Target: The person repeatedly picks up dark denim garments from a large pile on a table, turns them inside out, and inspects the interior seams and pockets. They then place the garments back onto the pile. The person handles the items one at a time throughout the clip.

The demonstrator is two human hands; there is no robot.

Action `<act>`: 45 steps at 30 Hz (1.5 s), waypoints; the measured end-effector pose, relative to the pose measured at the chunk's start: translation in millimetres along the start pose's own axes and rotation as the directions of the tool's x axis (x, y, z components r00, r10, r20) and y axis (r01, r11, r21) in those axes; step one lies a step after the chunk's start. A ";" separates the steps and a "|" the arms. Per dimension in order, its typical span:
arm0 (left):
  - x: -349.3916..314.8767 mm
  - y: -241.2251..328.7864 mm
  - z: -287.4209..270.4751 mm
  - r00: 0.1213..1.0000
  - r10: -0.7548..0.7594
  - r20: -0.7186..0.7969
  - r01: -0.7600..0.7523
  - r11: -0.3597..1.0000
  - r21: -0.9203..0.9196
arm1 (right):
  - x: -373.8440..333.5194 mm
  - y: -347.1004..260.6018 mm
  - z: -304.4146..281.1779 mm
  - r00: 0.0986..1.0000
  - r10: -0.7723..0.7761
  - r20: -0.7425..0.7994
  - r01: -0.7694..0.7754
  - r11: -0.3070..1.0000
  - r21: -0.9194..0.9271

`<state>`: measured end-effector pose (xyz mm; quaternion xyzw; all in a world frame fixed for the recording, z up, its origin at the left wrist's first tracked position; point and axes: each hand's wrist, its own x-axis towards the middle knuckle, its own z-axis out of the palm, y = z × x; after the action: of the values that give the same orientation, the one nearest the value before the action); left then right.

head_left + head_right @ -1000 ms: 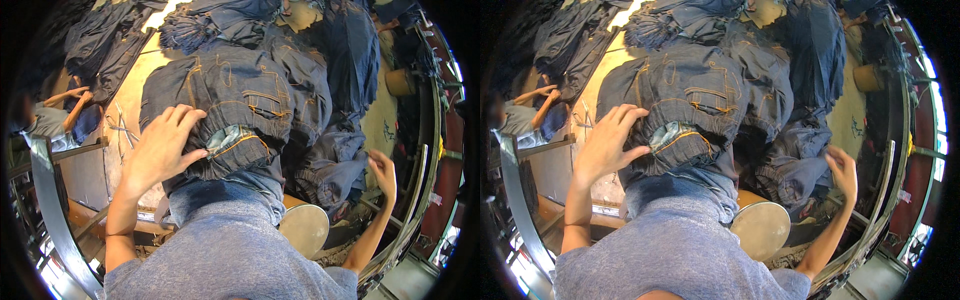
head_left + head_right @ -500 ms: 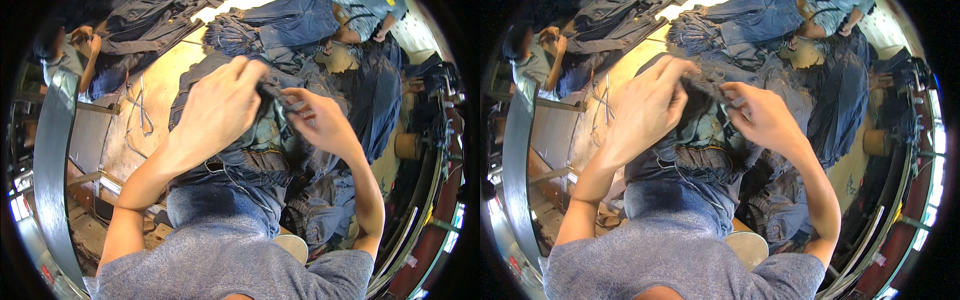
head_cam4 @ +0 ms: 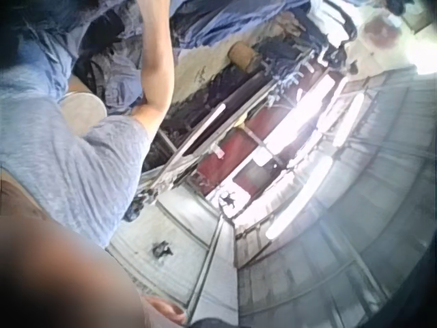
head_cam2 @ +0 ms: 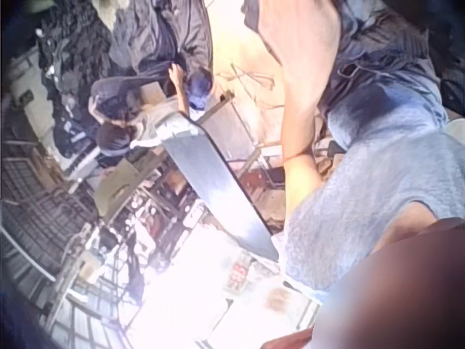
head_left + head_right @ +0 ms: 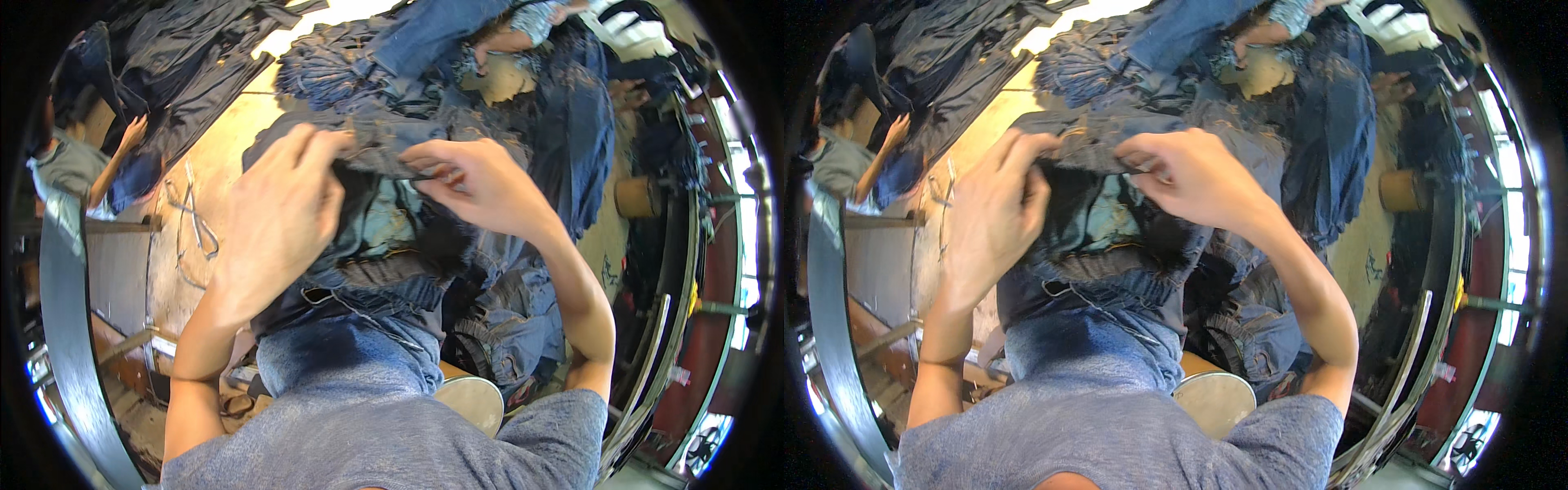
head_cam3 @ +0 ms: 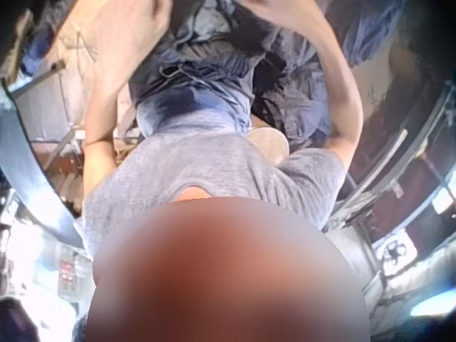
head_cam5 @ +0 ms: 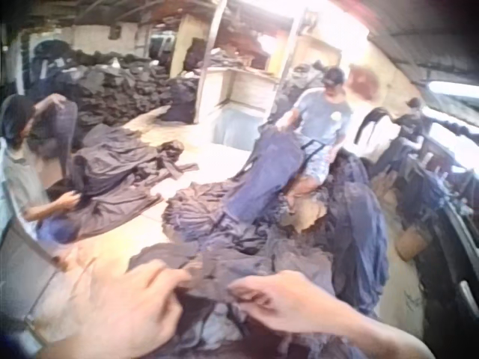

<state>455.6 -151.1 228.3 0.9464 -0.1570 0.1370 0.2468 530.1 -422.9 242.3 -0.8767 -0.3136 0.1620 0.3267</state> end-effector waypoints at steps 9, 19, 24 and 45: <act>3.4 8.2 4.7 0.985 0.078 -0.155 -0.074 0.997 0.031 | 36.2 20.5 47.8 0.986 0.152 -0.076 -0.155 0.987 -0.045; -16.3 -5.4 -8.3 0.975 0.102 -0.196 -0.114 0.992 -0.053 | -98.8 128.2 -239.3 0.497 0.325 -0.804 -0.402 0.908 0.118; -34.9 -44.0 2.2 0.897 0.255 0.361 -0.206 0.964 -0.169 | -295.3 96.1 -309.8 0.193 0.025 -0.981 -0.671 0.733 -0.113; -55.9 -17.5 68.6 0.792 0.406 0.455 -0.463 0.886 0.016 | -508.4 56.6 44.3 0.349 0.937 -0.023 -0.877 0.335 0.343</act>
<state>423.4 -158.8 144.4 0.9043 -0.4130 -0.0175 0.1064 151.8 -768.8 211.9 -0.8586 0.2947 0.2617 0.3279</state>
